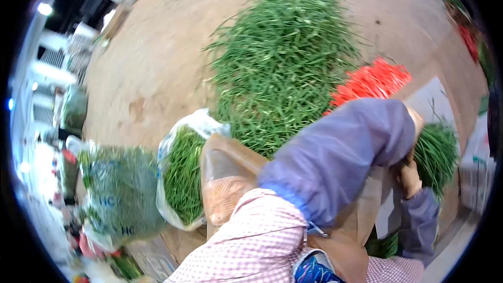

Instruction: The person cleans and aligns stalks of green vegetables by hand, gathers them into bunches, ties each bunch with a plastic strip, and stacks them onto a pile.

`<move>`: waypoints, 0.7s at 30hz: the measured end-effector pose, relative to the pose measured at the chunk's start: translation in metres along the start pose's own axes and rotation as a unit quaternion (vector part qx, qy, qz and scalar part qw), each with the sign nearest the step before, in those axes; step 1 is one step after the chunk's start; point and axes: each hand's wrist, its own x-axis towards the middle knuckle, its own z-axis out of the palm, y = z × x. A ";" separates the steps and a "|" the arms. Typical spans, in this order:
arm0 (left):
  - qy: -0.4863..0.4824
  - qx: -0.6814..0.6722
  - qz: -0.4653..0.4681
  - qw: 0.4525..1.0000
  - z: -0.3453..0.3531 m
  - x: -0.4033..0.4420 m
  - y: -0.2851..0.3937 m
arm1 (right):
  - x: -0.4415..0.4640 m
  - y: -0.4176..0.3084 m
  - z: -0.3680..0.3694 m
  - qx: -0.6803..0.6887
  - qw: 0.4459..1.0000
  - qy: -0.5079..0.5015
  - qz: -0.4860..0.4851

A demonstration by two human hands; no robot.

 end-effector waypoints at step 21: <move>0.271 -0.178 0.104 0.940 -0.002 -0.068 -0.021 | -0.013 -0.026 0.025 -0.314 0.794 0.304 -0.423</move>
